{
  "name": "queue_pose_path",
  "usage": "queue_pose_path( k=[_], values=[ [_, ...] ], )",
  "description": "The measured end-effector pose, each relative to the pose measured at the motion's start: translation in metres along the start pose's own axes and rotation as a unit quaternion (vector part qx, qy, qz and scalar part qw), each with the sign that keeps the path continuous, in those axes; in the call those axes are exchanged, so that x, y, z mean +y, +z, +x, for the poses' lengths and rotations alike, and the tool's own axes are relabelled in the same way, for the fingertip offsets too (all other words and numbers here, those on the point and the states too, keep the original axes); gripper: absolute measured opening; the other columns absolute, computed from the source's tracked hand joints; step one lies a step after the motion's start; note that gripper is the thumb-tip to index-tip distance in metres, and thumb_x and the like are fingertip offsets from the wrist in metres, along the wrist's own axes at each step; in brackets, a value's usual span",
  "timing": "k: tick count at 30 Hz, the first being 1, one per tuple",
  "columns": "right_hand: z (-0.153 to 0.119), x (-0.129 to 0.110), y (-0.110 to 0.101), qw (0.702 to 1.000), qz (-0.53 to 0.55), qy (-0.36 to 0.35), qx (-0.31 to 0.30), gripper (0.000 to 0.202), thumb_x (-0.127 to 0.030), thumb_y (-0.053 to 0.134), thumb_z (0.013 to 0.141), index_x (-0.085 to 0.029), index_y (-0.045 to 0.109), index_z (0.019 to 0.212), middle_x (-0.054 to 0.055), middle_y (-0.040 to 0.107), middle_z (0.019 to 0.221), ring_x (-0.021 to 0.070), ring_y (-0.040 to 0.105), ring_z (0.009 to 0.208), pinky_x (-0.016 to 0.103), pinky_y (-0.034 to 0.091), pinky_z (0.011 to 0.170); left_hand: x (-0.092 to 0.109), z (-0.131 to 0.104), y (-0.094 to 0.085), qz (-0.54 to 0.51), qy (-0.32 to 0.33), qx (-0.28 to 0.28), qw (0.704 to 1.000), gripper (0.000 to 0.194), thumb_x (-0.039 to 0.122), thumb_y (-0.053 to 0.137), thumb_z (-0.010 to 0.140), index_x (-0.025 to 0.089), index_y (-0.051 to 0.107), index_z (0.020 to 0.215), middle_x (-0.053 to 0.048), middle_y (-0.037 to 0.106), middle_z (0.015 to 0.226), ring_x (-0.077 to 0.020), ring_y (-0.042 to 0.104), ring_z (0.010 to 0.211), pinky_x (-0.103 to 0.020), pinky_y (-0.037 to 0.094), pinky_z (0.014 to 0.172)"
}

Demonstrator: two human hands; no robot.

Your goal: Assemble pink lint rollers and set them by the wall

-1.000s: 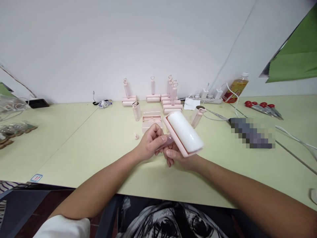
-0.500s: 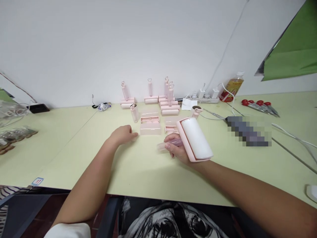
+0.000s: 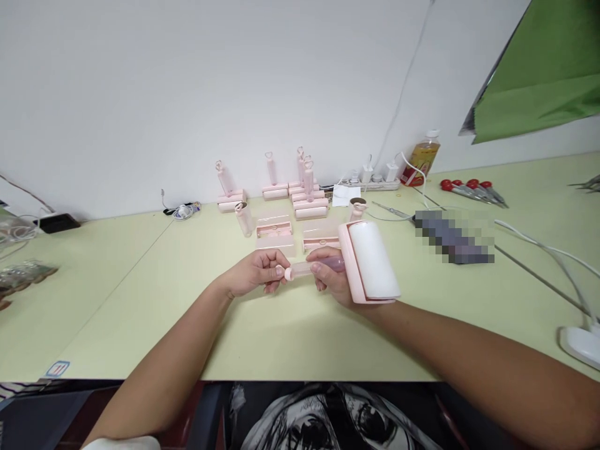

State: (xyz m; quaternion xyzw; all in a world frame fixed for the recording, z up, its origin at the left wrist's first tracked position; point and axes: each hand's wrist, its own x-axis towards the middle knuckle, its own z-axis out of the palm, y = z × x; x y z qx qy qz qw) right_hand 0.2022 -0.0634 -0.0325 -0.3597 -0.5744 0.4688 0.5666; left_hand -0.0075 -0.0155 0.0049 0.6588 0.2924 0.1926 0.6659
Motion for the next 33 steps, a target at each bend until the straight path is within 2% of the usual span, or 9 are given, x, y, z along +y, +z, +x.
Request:
queue_pose_path(
  k=[4,7,10,13,16,20,25,33],
  values=[
    [0.002,0.003,-0.001,0.999,0.041,-0.01,0.011,0.032,-0.05,0.069,0.075,-0.019,0.065,0.085,-0.004,0.053,0.053,0.0096,0.048,0.04,0.023,0.041,0.038,-0.004,0.002,0.003,-0.033,0.011,0.012,0.999,0.038,0.043,0.073,0.076,0.014,0.054,0.089,0.001,0.061,0.068,-0.0063,0.052,0.047,-0.019,0.037,0.046],
    [0.003,0.005,-0.003,0.999,0.053,-0.01,0.003,0.031,-0.048,0.068,0.077,-0.019,0.066,0.087,-0.003,0.056,0.057,0.0092,0.049,0.041,0.023,0.043,0.038,-0.006,0.004,0.005,-0.063,0.026,0.042,0.997,0.039,0.044,0.074,0.074,0.015,0.051,0.087,0.002,0.061,0.066,-0.0064,0.052,0.045,-0.018,0.035,0.044],
    [0.002,0.007,-0.004,0.998,0.055,-0.008,-0.009,0.03,-0.047,0.068,0.078,-0.019,0.067,0.088,-0.002,0.057,0.061,0.0088,0.049,0.041,0.023,0.043,0.039,-0.006,0.006,0.006,-0.071,0.035,0.047,0.996,0.04,0.044,0.075,0.073,0.016,0.049,0.086,0.002,0.06,0.065,-0.0069,0.053,0.045,-0.018,0.034,0.044],
    [0.001,0.007,-0.005,0.999,0.042,-0.008,-0.017,0.03,-0.047,0.067,0.079,-0.019,0.067,0.088,-0.002,0.058,0.061,0.0094,0.051,0.042,0.023,0.044,0.039,-0.005,0.006,0.007,-0.04,0.024,0.025,0.999,0.041,0.047,0.071,0.076,0.016,0.049,0.091,0.003,0.058,0.065,-0.0072,0.052,0.046,-0.019,0.034,0.045],
    [0.0,0.007,-0.005,0.999,0.031,-0.009,-0.01,0.03,-0.048,0.068,0.077,-0.019,0.067,0.087,-0.003,0.058,0.058,0.01,0.051,0.043,0.023,0.044,0.04,-0.003,0.004,0.009,-0.002,-0.007,-0.023,1.0,0.041,0.053,0.065,0.079,0.017,0.049,0.089,0.005,0.052,0.061,-0.0074,0.048,0.048,-0.022,0.038,0.05],
    [0.0,0.008,-0.006,0.999,0.045,0.005,-0.024,0.031,-0.048,0.067,0.078,-0.018,0.066,0.087,-0.004,0.056,0.053,0.0098,0.051,0.039,0.023,0.042,0.039,-0.005,0.002,0.012,0.049,-0.036,-0.078,0.995,0.044,0.06,0.053,0.084,0.017,0.047,0.081,0.007,0.042,0.057,-0.0063,0.037,0.045,-0.022,0.029,0.046],
    [0.0,0.007,-0.005,0.994,0.071,0.047,-0.07,0.032,-0.048,0.063,0.08,-0.017,0.065,0.088,-0.003,0.06,0.056,0.0102,0.05,0.034,0.023,0.039,0.033,-0.011,0.004,0.015,0.079,0.008,-0.058,0.995,0.043,0.059,0.049,0.088,0.018,0.043,0.076,0.007,0.036,0.057,-0.0063,0.029,0.049,-0.022,0.024,0.047],
    [-0.002,0.009,0.0,0.989,0.138,0.04,-0.043,0.024,-0.042,0.062,0.083,-0.018,0.062,0.085,-0.005,0.06,0.05,0.0101,0.05,0.031,0.022,0.042,0.031,-0.018,0.009,0.027,0.051,0.041,-0.031,0.997,0.045,0.06,0.049,0.087,0.018,0.041,0.076,0.008,0.034,0.054,-0.0057,0.026,0.047,-0.022,0.02,0.046]
  ],
)
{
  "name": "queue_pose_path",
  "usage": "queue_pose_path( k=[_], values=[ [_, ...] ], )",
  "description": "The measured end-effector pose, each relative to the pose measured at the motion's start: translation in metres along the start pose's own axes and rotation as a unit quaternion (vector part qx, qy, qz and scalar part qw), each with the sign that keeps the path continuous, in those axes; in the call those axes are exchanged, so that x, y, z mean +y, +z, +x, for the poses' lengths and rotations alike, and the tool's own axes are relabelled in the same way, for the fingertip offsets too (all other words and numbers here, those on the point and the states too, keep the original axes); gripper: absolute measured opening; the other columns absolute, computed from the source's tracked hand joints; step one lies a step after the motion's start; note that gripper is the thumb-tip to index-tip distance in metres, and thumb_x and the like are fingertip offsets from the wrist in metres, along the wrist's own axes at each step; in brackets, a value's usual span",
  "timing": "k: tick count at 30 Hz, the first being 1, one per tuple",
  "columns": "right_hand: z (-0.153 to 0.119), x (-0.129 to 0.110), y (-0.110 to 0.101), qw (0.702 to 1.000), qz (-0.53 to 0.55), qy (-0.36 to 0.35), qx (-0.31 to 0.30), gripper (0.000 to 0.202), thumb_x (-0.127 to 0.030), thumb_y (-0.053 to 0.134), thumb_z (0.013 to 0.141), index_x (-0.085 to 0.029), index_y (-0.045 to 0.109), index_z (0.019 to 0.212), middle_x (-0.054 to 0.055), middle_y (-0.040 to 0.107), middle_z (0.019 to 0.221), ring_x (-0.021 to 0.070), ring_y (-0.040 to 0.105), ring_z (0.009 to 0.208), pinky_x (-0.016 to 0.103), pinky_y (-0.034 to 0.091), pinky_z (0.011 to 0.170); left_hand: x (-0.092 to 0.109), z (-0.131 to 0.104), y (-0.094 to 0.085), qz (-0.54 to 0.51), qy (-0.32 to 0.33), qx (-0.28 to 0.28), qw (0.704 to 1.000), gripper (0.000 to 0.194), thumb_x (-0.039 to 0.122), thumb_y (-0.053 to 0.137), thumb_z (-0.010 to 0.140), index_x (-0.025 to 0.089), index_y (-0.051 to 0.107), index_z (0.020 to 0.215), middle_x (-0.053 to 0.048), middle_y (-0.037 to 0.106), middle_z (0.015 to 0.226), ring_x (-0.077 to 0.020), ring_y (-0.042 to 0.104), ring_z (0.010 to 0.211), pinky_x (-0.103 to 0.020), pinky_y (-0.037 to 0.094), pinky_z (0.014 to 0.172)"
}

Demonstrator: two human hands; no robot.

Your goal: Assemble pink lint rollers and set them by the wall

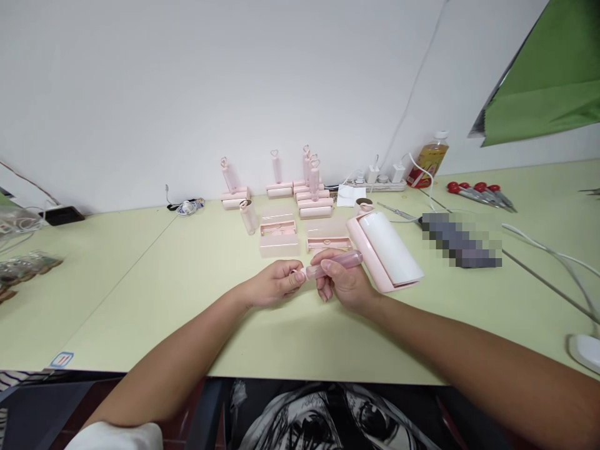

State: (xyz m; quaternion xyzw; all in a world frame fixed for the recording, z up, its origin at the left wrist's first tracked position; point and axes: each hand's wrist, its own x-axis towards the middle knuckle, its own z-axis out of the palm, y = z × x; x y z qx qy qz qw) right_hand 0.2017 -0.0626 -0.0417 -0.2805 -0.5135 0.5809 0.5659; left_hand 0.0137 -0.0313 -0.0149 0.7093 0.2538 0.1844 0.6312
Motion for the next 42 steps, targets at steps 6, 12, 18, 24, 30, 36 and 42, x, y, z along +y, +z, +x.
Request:
queue_pose_path(
  k=[6,12,18,24,30,36,42],
  values=[
    [-0.003,0.0,0.003,1.0,-0.007,-0.015,0.022,0.028,-0.045,0.062,0.083,-0.017,0.061,0.085,-0.004,0.06,0.049,0.0104,0.051,0.032,0.021,0.042,0.031,0.003,0.002,0.013,0.021,0.037,0.04,0.998,0.047,0.064,0.049,0.085,0.017,0.045,0.076,0.007,0.036,0.055,-0.0062,0.025,0.048,-0.023,0.021,0.049],
    [-0.008,-0.003,0.005,0.999,-0.037,-0.03,0.027,0.029,-0.045,0.061,0.085,-0.016,0.061,0.088,-0.004,0.06,0.051,0.0117,0.057,0.038,0.021,0.044,0.036,0.005,0.005,0.022,0.008,0.089,0.035,0.995,0.045,0.061,0.046,0.088,0.018,0.046,0.077,-0.002,0.057,0.068,-0.0077,0.036,0.05,-0.025,0.032,0.053],
    [-0.004,0.003,0.003,1.0,-0.008,-0.001,0.026,0.031,-0.047,0.062,0.083,-0.017,0.06,0.091,-0.004,0.061,0.053,0.0122,0.056,0.037,0.024,0.048,0.037,-0.003,0.003,0.013,0.149,0.12,0.099,0.977,0.036,0.052,0.04,0.093,0.019,0.044,0.08,-0.004,0.062,0.077,-0.0149,0.057,0.069,-0.028,0.041,0.065],
    [0.001,0.005,0.007,0.998,0.02,0.043,0.047,0.036,-0.051,0.062,0.079,-0.018,0.058,0.093,-0.003,0.063,0.054,0.014,0.057,0.036,0.028,0.051,0.039,-0.017,0.003,0.002,0.468,0.14,0.218,0.845,0.031,0.044,0.042,0.094,0.019,0.049,0.077,0.0,0.053,0.065,-0.0138,0.049,0.059,-0.026,0.033,0.055],
    [0.004,0.004,0.01,0.994,-0.039,0.038,0.094,0.037,-0.054,0.062,0.076,-0.018,0.06,0.084,-0.005,0.056,0.047,0.0113,0.05,0.033,0.024,0.043,0.035,-0.008,0.006,-0.008,0.55,0.191,0.195,0.789,0.047,0.061,0.044,0.089,0.018,0.062,0.093,-0.007,0.06,0.086,-0.0195,0.054,0.081,-0.032,0.041,0.073],
    [0.0,-0.004,0.01,0.99,-0.105,0.087,0.024,0.023,-0.038,0.064,0.074,-0.019,0.052,0.067,-0.003,0.058,0.05,0.0128,0.057,0.045,0.024,0.045,0.045,0.001,-0.004,-0.042,0.551,0.136,0.206,0.797,0.063,0.065,0.03,0.09,0.021,0.051,0.129,-0.012,0.053,0.128,-0.0277,0.044,0.12,-0.044,0.033,0.102],
    [-0.004,-0.004,0.012,0.977,-0.076,0.173,-0.097,0.02,-0.032,0.063,0.071,-0.02,0.048,0.071,-0.009,0.046,0.045,0.0068,0.039,0.035,0.019,0.031,0.036,-0.014,-0.001,-0.061,0.589,-0.057,0.243,0.769,0.061,0.043,0.055,0.083,0.022,0.043,0.139,-0.013,0.048,0.139,-0.0338,0.043,0.125,-0.048,0.037,0.098]
  ],
)
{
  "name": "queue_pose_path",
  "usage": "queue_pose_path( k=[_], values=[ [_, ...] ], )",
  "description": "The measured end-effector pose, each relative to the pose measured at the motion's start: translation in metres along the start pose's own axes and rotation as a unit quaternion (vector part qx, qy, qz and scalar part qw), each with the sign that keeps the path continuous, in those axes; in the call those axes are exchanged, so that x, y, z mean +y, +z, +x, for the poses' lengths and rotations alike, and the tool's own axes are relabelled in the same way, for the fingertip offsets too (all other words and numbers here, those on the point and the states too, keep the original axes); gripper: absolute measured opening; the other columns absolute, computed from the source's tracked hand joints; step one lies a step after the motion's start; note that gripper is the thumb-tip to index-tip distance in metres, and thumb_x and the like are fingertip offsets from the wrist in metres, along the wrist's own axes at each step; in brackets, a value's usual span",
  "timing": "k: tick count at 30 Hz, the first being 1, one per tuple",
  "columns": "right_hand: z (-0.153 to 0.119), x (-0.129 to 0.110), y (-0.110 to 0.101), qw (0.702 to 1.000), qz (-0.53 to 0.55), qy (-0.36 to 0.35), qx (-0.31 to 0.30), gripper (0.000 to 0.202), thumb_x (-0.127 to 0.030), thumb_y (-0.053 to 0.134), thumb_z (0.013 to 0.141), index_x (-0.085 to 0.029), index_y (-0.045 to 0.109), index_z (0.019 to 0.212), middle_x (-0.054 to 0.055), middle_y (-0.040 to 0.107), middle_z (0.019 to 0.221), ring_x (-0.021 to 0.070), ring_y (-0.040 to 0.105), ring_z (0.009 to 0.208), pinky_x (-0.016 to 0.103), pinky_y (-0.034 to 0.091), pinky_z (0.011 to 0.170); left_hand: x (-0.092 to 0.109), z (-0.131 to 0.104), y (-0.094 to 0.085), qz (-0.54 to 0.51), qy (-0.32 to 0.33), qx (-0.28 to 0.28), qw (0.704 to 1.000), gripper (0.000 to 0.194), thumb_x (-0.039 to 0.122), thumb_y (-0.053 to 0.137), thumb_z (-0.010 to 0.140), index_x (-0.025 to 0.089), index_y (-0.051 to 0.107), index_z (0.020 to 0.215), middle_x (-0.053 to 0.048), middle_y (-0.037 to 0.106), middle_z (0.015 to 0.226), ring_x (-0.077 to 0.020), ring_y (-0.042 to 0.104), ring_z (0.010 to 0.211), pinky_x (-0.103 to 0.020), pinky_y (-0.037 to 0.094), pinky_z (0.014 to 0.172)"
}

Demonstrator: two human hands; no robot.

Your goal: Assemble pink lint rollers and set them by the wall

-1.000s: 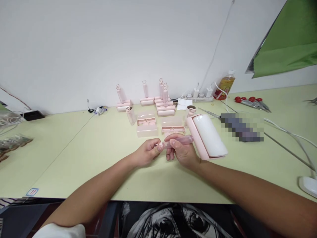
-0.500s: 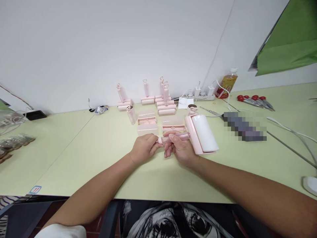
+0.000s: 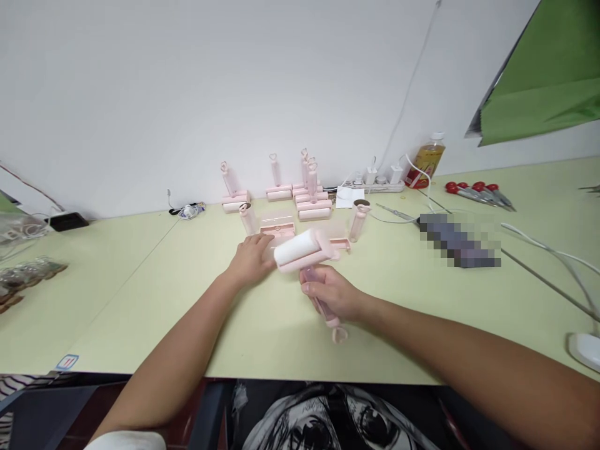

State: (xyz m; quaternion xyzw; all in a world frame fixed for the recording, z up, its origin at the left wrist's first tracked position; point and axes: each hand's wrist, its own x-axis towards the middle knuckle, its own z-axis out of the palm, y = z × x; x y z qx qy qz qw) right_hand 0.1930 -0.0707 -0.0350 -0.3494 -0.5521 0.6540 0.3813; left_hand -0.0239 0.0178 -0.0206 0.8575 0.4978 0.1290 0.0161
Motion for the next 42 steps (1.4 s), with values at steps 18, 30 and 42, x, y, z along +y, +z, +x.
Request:
queue_pose_path(
  k=[18,30,42],
  values=[
    [0.004,0.002,-0.002,0.999,0.013,0.016,-0.033,0.024,-0.037,0.062,0.077,-0.019,0.05,0.068,-0.005,0.053,0.044,0.0078,0.043,0.038,0.019,0.035,0.039,0.01,-0.005,-0.016,-0.558,-0.034,-0.01,0.829,0.052,0.053,0.062,0.081,0.017,0.058,0.117,-0.008,0.064,0.108,-0.0173,0.057,0.089,-0.026,0.044,0.073],
    [0.003,0.002,-0.003,0.997,0.038,0.05,-0.038,0.025,-0.041,0.061,0.078,-0.017,0.054,0.078,-0.005,0.055,0.043,0.0088,0.043,0.032,0.02,0.033,0.035,0.01,-0.006,-0.018,-0.563,0.038,-0.028,0.825,0.048,0.048,0.063,0.081,0.018,0.059,0.118,-0.012,0.054,0.133,-0.0263,0.053,0.114,-0.035,0.044,0.09],
    [0.003,0.008,-0.001,0.997,0.054,0.053,-0.033,0.031,-0.048,0.062,0.079,-0.019,0.05,0.076,-0.006,0.054,0.042,0.0089,0.042,0.032,0.019,0.033,0.033,0.015,-0.009,-0.015,-0.573,0.024,-0.078,0.815,0.041,0.046,0.071,0.073,0.016,0.06,0.099,-0.004,0.06,0.088,-0.0145,0.055,0.074,-0.025,0.044,0.064]
  ],
)
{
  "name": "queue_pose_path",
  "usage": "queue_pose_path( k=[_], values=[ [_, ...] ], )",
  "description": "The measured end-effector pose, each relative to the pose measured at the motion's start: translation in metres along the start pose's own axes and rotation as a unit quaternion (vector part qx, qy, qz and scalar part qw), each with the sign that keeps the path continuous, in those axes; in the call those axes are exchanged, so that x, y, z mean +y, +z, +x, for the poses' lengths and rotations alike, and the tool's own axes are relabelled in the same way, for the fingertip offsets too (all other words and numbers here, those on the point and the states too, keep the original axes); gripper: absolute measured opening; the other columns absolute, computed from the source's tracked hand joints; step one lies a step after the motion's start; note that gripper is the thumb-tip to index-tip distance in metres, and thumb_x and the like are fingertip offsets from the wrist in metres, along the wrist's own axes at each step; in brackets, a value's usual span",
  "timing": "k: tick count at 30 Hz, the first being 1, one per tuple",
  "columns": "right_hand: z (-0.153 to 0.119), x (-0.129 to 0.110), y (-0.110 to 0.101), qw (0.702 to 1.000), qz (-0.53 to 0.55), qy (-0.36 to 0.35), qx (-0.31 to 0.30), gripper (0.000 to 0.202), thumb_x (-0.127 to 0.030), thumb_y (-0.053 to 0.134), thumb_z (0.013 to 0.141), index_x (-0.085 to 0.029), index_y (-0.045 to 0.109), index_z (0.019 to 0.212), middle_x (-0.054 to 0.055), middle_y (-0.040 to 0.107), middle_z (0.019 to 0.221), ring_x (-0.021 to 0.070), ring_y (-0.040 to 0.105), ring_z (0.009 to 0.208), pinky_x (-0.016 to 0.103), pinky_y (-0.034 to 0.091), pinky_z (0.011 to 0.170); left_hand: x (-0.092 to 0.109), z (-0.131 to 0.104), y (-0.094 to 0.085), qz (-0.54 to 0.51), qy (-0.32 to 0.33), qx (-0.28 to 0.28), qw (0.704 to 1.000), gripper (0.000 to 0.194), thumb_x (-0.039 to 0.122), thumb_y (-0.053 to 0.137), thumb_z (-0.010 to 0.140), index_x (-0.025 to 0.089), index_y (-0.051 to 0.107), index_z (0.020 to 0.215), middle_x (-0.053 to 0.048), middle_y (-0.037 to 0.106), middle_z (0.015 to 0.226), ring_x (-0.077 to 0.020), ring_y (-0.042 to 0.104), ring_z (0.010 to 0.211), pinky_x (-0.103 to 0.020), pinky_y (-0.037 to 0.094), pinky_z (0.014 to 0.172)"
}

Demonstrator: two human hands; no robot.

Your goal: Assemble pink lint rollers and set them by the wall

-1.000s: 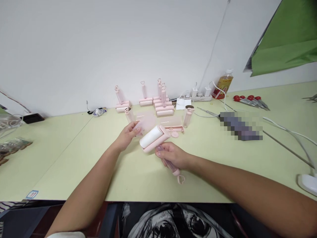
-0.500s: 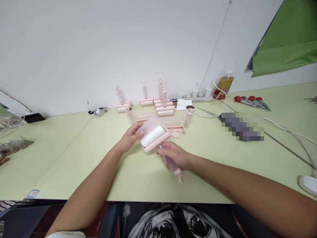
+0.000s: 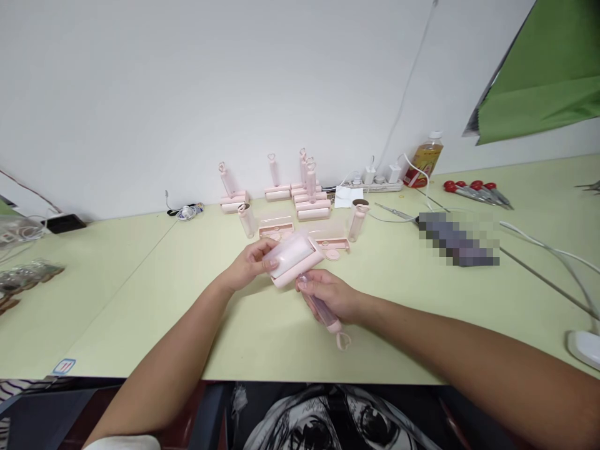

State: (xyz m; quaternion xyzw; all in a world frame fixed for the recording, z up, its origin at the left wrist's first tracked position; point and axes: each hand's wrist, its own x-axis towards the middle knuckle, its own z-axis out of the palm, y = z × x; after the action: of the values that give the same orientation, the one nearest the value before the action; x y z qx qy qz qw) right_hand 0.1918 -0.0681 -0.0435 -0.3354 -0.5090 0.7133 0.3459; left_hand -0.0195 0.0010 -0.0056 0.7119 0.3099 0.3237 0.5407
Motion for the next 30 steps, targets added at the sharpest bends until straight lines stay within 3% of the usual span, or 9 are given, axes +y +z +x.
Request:
queue_pose_path(
  k=[5,8,13,16,19,22,25,27,30],
  values=[
    [0.001,0.001,-0.002,1.0,0.026,0.011,0.006,0.032,-0.049,0.061,0.079,-0.018,0.051,0.08,-0.006,0.053,0.041,0.0102,0.043,0.029,0.02,0.034,0.031,0.005,-0.001,0.007,0.055,0.002,-0.032,0.998,0.039,0.047,0.064,0.08,0.015,0.059,0.1,-0.005,0.06,0.089,-0.015,0.055,0.075,-0.025,0.044,0.064],
    [0.004,-0.003,-0.005,0.998,0.055,0.024,0.025,0.03,-0.049,0.059,0.081,-0.019,0.05,0.081,-0.007,0.052,0.041,0.011,0.042,0.028,0.021,0.035,0.029,0.005,-0.001,0.01,0.192,0.043,-0.001,0.98,0.043,0.049,0.053,0.087,0.015,0.058,0.113,-0.009,0.062,0.102,-0.0193,0.057,0.087,-0.03,0.046,0.073],
    [0.009,-0.011,-0.012,0.988,0.124,0.025,0.093,0.027,-0.047,0.053,0.084,-0.02,0.051,0.083,-0.007,0.052,0.043,0.0108,0.04,0.028,0.023,0.037,0.029,0.008,-0.005,0.032,0.47,0.162,0.071,0.865,0.063,0.04,0.063,0.081,0.022,0.041,0.138,-0.016,0.044,0.139,-0.031,0.041,0.127,-0.046,0.036,0.102],
    [0.009,-0.012,-0.011,0.986,0.143,0.027,0.078,0.028,-0.047,0.052,0.085,-0.02,0.053,0.081,-0.006,0.05,0.043,0.011,0.04,0.03,0.023,0.038,0.029,0.008,-0.006,0.049,0.57,0.165,0.078,0.801,0.06,0.03,0.061,0.082,0.022,0.042,0.138,-0.016,0.044,0.14,-0.0341,0.038,0.128,-0.051,0.032,0.102],
    [0.006,-0.008,-0.005,0.986,0.158,0.021,0.058,0.029,-0.047,0.055,0.084,-0.018,0.054,0.078,-0.005,0.05,0.045,0.0102,0.041,0.033,0.022,0.038,0.031,0.01,-0.003,0.061,0.612,0.158,0.092,0.769,0.053,0.024,0.057,0.083,0.022,0.046,0.135,-0.014,0.051,0.134,-0.0333,0.044,0.121,-0.048,0.034,0.096],
    [0.004,-0.002,0.0,0.987,0.158,0.018,0.016,0.033,-0.048,0.056,0.083,-0.017,0.056,0.072,-0.003,0.052,0.046,0.0094,0.039,0.033,0.023,0.041,0.032,0.013,0.001,0.065,0.62,0.156,0.089,0.764,0.046,0.021,0.053,0.084,0.021,0.05,0.129,-0.013,0.058,0.124,-0.0297,0.051,0.109,-0.043,0.037,0.086],
    [0.003,-0.001,0.0,0.988,0.154,-0.002,-0.019,0.041,-0.051,0.053,0.084,-0.016,0.054,0.061,-0.001,0.052,0.043,0.0085,0.034,0.032,0.026,0.045,0.034,0.016,0.005,0.063,0.602,0.166,0.068,0.778,0.042,0.024,0.05,0.085,0.019,0.051,0.127,-0.013,0.06,0.122,-0.0287,0.054,0.107,-0.042,0.038,0.086],
    [0.002,-0.005,-0.001,0.987,0.158,-0.019,-0.023,0.039,-0.049,0.052,0.085,-0.016,0.055,0.064,-0.002,0.053,0.044,0.0082,0.033,0.032,0.026,0.046,0.034,0.02,0.011,0.058,0.582,0.16,0.068,0.794,0.042,0.026,0.052,0.084,0.018,0.052,0.125,-0.013,0.063,0.116,-0.0284,0.056,0.105,-0.041,0.039,0.086],
    [0.0,-0.01,-0.001,0.988,0.149,-0.045,-0.024,0.027,-0.043,0.054,0.084,-0.017,0.057,0.076,-0.004,0.056,0.047,0.008,0.034,0.033,0.025,0.047,0.036,0.035,0.029,0.04,0.55,0.115,0.112,0.819,0.043,0.026,0.055,0.08,0.016,0.054,0.122,-0.011,0.066,0.106,-0.0268,0.061,0.094,-0.039,0.043,0.083]
  ],
)
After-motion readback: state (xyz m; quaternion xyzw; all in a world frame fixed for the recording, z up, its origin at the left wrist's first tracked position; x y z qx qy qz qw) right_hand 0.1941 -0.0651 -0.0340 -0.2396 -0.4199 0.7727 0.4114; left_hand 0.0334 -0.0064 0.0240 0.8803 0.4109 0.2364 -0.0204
